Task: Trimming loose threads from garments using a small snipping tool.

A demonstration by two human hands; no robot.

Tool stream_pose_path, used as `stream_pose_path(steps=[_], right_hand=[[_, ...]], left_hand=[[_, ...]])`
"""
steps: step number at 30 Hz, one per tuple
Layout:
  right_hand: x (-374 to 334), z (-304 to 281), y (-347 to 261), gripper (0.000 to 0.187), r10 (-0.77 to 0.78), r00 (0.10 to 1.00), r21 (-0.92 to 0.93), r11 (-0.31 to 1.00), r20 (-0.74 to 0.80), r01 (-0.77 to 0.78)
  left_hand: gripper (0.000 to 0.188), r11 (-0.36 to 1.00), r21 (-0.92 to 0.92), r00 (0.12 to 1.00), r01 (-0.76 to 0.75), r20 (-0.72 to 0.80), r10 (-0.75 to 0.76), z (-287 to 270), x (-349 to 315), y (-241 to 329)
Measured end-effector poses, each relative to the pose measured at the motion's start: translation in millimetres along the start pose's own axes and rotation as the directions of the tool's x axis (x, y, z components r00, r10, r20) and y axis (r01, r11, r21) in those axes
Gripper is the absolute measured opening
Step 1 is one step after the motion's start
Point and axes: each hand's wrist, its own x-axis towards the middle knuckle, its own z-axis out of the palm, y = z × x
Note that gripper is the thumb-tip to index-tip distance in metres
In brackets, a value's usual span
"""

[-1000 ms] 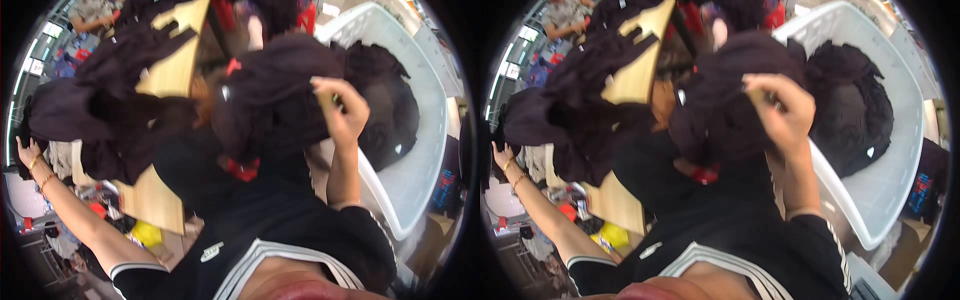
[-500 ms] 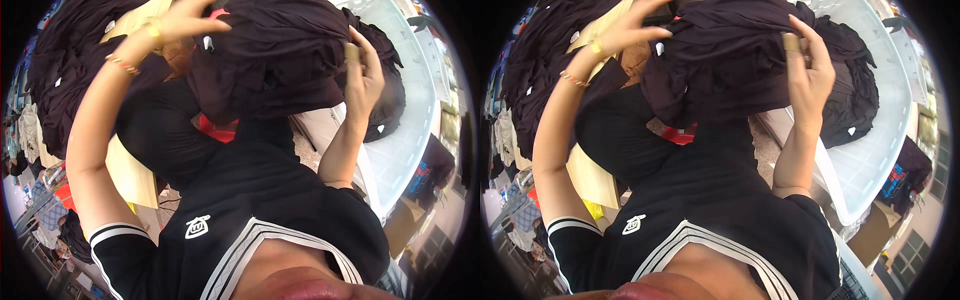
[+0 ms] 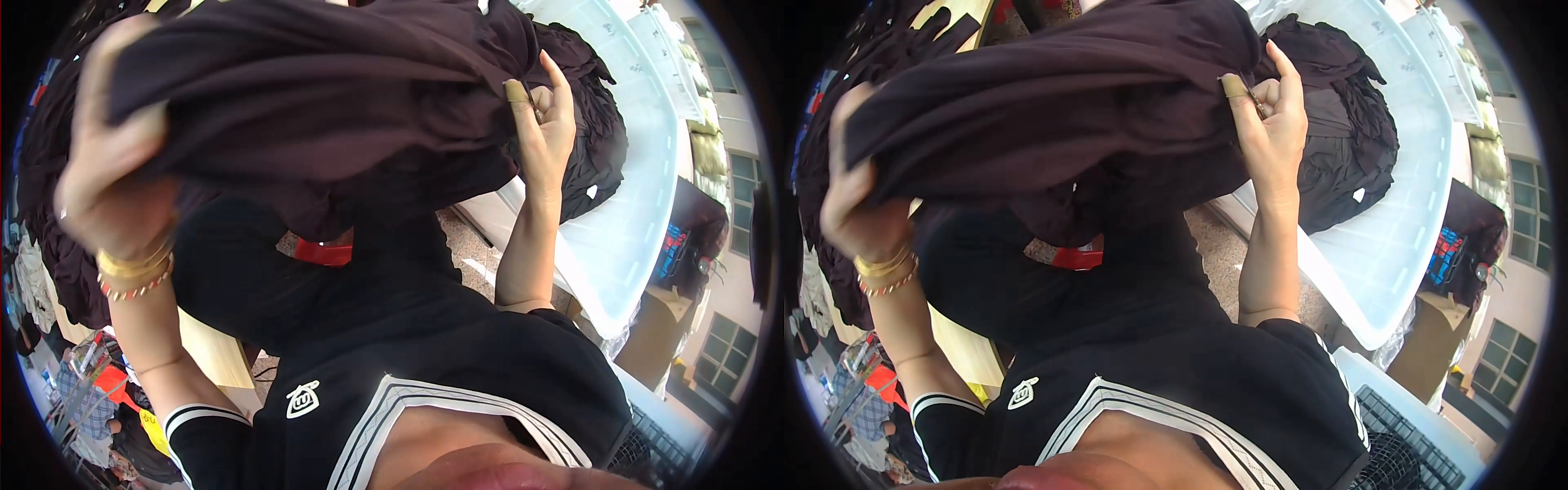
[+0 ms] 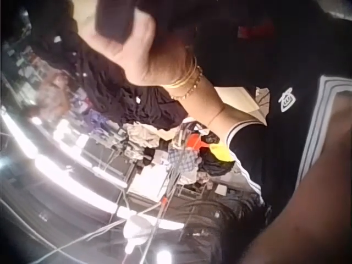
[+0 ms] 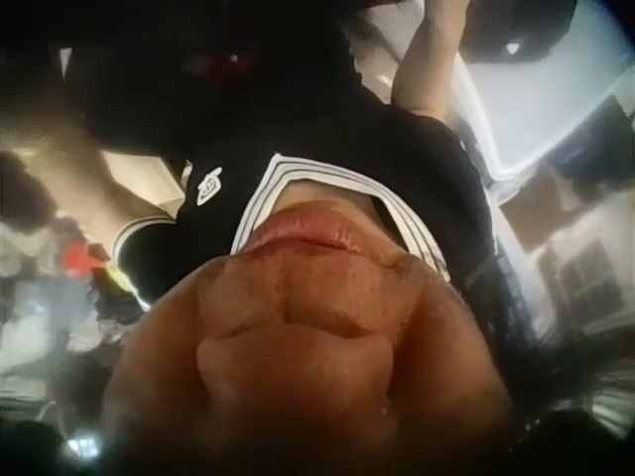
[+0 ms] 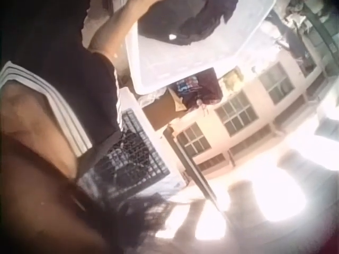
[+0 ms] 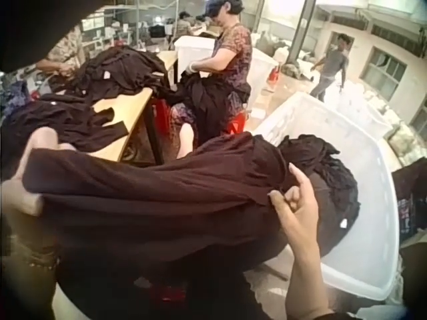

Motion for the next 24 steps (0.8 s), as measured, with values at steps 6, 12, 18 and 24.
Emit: stream_pose_path(steps=[6,12,18,24], right_hand=[[1.8,-10.5,1.7,0.025,-0.067,0.997,0.2,0.977,-0.043,0.075],[-14.2,-6.6,-13.0,0.025,0.03,0.961,-0.087,0.996,0.275,-0.006],[-17.0,-9.6,-19.2,0.019,-0.037,0.884,-0.023,0.998,0.465,0.055],[-13.8,-21.0,-20.9,0.019,-0.045,0.952,0.275,0.96,0.303,-0.042]], left_hand=[[0.07,0.945,-0.288,0.988,-0.154,-0.05,0.146,-112.4,-38.7,52.9],[0.035,0.545,0.838,0.483,0.002,0.477,-0.735,-17.6,-6.7,-11.6],[0.033,0.71,0.691,0.751,0.134,0.397,-0.528,23.7,28.5,-38.1],[0.066,0.579,0.803,0.969,-0.141,0.232,-0.086,44.6,85.5,-126.1]])
